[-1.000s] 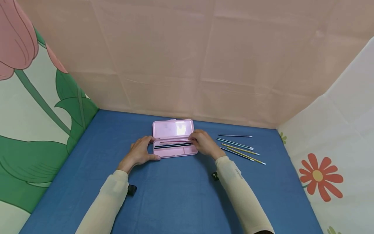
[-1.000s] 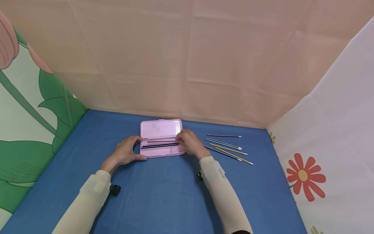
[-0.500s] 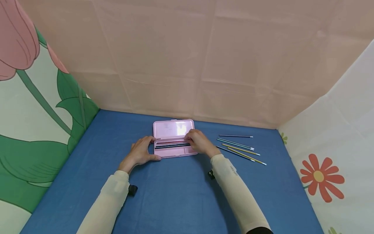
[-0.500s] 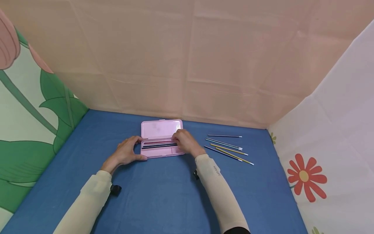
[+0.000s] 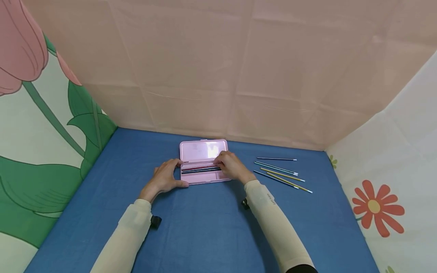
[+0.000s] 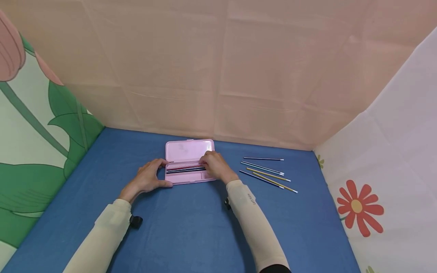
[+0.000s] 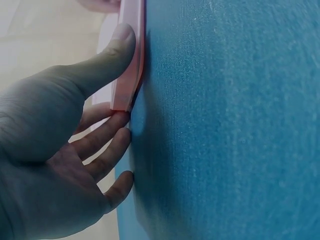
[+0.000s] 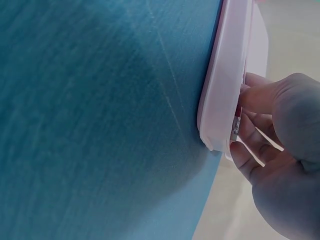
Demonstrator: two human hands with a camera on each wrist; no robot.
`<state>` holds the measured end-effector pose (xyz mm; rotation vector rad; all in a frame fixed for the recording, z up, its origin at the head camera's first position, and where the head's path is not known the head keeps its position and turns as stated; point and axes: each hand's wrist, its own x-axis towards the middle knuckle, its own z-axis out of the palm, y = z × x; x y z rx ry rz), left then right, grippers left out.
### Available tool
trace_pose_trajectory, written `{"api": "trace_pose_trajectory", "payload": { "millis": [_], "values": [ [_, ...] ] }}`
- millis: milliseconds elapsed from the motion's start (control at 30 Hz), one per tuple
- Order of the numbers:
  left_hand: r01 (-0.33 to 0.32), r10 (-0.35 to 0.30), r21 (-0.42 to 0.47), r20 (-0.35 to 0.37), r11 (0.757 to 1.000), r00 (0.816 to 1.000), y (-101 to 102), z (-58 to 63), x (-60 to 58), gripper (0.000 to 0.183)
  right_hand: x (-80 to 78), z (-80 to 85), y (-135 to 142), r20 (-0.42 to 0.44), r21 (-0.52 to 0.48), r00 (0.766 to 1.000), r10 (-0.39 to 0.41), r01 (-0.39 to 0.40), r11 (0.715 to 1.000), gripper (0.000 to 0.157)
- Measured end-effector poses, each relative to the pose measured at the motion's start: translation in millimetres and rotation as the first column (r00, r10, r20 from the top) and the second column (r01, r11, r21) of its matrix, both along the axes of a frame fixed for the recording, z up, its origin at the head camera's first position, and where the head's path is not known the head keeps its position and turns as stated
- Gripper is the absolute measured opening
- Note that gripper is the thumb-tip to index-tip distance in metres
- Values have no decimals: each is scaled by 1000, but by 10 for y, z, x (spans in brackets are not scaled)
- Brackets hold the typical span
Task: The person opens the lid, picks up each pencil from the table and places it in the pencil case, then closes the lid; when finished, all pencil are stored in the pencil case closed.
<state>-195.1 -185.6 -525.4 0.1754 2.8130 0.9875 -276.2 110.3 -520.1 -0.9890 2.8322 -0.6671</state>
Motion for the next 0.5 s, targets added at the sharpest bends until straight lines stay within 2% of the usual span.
{"api": "trace_pose_trajectory", "payload": {
  "millis": [500],
  "values": [
    [-5, 6, 5, -22, 1000, 1000, 11, -2, 19, 85, 13, -38, 23, -56, -12, 998, 15, -16, 1000, 21]
  ]
}}
